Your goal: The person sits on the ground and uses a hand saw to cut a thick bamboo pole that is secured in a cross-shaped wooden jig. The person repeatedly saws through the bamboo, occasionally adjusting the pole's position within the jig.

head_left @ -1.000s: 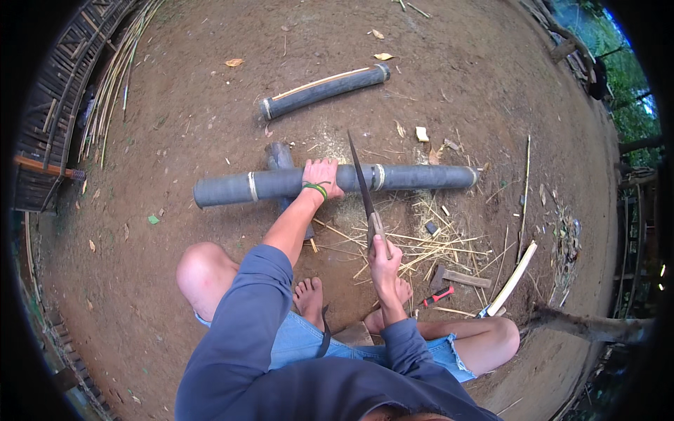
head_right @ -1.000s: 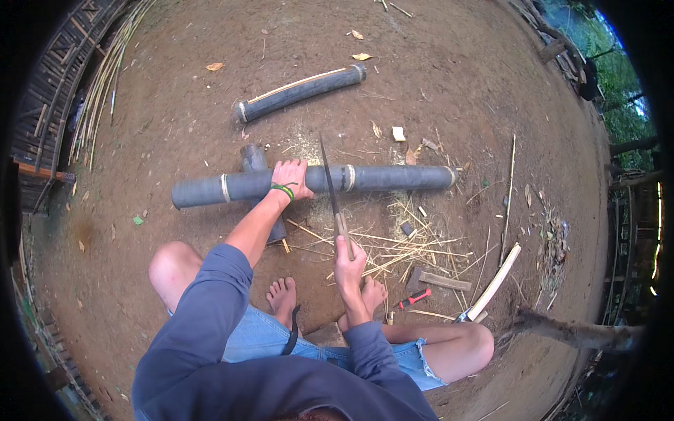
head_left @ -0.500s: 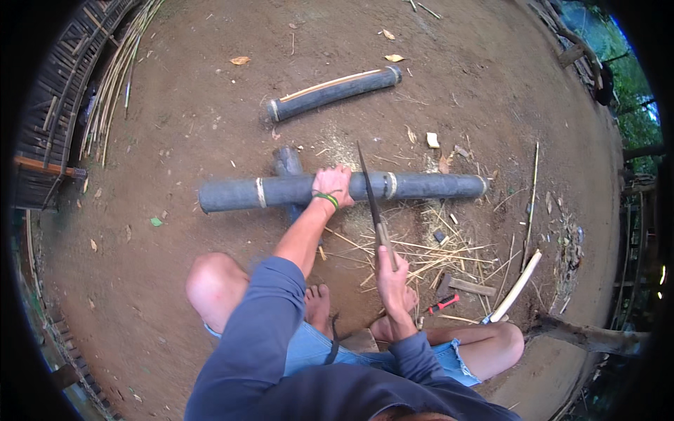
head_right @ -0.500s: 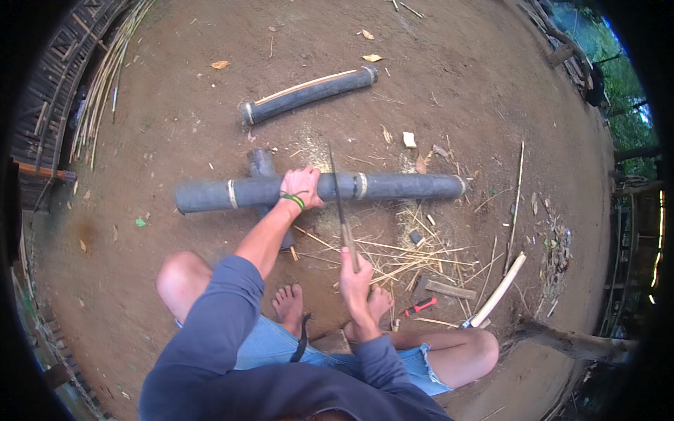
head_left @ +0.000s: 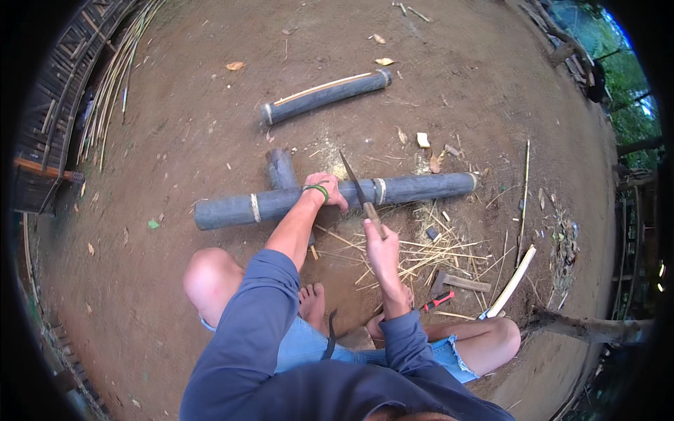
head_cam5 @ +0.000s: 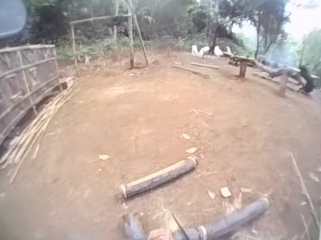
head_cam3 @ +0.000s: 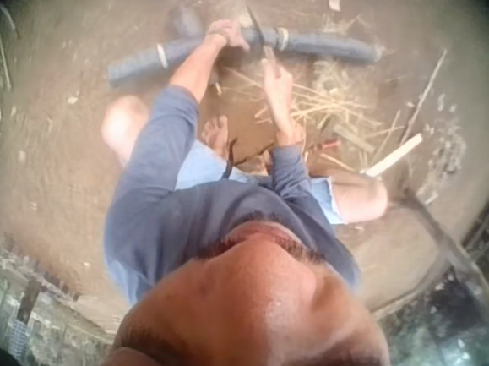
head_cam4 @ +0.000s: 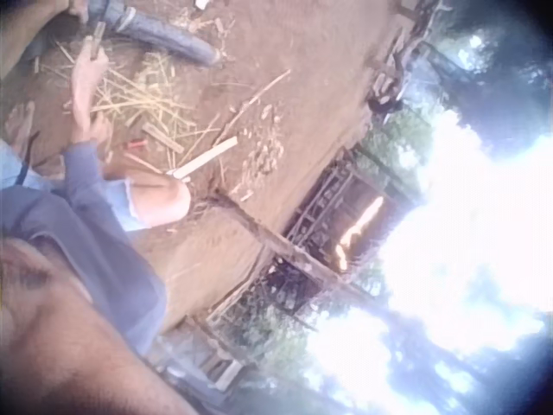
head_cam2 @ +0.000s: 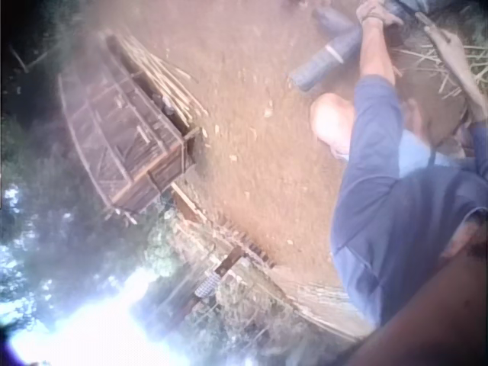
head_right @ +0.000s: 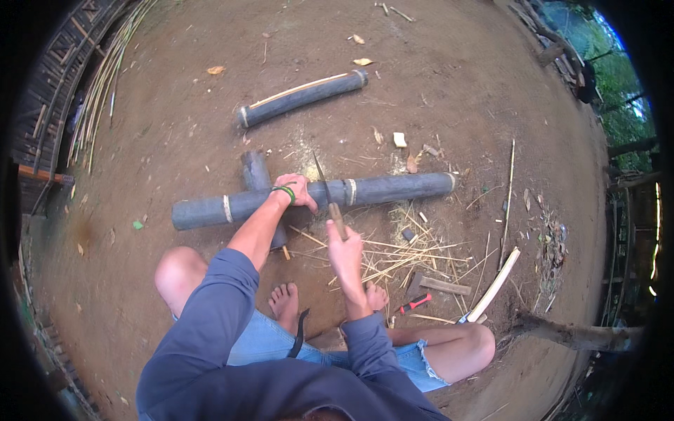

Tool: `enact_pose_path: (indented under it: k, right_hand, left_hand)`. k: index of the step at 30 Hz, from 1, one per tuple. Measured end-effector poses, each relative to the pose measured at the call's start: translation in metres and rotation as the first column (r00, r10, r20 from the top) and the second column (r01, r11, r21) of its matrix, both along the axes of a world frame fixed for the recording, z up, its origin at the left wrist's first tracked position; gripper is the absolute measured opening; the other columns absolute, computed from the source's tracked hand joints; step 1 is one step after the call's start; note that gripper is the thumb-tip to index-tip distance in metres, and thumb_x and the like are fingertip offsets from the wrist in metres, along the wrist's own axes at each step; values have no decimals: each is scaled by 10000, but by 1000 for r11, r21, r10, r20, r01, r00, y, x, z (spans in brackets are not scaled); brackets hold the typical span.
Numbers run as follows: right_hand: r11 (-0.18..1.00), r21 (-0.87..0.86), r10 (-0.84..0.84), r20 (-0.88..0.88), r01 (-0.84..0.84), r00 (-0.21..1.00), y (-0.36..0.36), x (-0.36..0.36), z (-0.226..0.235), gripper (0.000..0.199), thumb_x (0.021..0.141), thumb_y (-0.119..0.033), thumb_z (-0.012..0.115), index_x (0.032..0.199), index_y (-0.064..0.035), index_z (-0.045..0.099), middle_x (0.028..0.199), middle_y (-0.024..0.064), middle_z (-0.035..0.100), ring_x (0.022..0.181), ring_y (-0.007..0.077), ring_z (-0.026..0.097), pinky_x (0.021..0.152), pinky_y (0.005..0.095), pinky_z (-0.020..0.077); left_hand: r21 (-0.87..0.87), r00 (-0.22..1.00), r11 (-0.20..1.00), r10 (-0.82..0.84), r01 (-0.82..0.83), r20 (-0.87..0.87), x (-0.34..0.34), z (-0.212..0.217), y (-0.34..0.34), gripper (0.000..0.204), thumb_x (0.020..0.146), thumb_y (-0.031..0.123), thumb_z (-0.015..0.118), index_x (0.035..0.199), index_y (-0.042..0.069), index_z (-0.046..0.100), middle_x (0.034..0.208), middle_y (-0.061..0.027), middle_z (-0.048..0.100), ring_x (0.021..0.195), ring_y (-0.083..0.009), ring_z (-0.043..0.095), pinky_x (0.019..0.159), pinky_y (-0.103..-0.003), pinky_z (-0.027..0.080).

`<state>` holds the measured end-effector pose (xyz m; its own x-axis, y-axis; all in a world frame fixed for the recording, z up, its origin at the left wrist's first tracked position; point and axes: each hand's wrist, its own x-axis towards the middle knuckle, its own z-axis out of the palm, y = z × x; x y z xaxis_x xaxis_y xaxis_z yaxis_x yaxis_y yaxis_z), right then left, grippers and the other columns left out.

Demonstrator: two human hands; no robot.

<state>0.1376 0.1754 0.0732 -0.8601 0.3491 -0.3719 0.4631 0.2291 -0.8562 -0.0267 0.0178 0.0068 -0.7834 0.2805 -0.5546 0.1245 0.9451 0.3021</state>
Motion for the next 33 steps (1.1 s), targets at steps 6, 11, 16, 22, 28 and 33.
enact_pose_path:
  k: [6,11,16,22,28,33]
  right_hand:
    - [1000,-26,6,-180,-10,984,31,55,-98,394,981,-338,697,779,0,687,592,33,546,569,120,491,544,371,372]
    - [987,138,-28,-346,80,938,42,97,-197,369,991,-325,682,843,13,709,607,81,564,602,182,533,609,396,428]
    - [995,29,92,-69,-90,993,17,-5,-27,438,995,-360,662,801,31,692,590,49,526,586,139,491,566,382,400]
    - [997,66,39,-34,-37,999,26,-3,-23,470,988,-387,669,831,55,704,598,49,564,575,134,506,542,381,385]
    - [900,356,-29,-530,253,848,31,63,-171,369,976,-357,705,886,0,735,616,88,604,599,239,573,597,400,437]
    - [999,36,41,-283,-32,958,37,70,-178,312,966,-318,707,859,-26,718,650,113,610,702,288,604,677,432,464]
  left_hand:
    - [11,1000,1000,3,-3,-30,17,-10,-2,774,535,583,898,1107,76,773,1124,-182,765,1085,-347,728,965,-439,573]
    - [79,974,996,-14,32,-227,32,-10,32,740,573,512,918,1134,72,719,1123,-132,755,1070,-311,727,955,-444,563]
    - [-62,900,993,60,-96,-431,48,-40,14,710,594,364,933,1187,111,637,1196,-106,705,1135,-291,683,977,-458,504]
    - [-13,873,998,40,-54,-486,53,-42,21,645,607,325,906,1137,80,632,1140,-125,695,1072,-318,698,948,-458,527]
    - [5,911,1000,-21,26,-411,48,-30,29,656,598,339,920,1123,53,651,1153,-165,693,1052,-348,719,946,-463,558]
    - [1,935,999,-40,43,-352,47,-28,14,694,581,342,944,1139,40,662,1163,-164,706,1036,-373,728,931,-472,581]
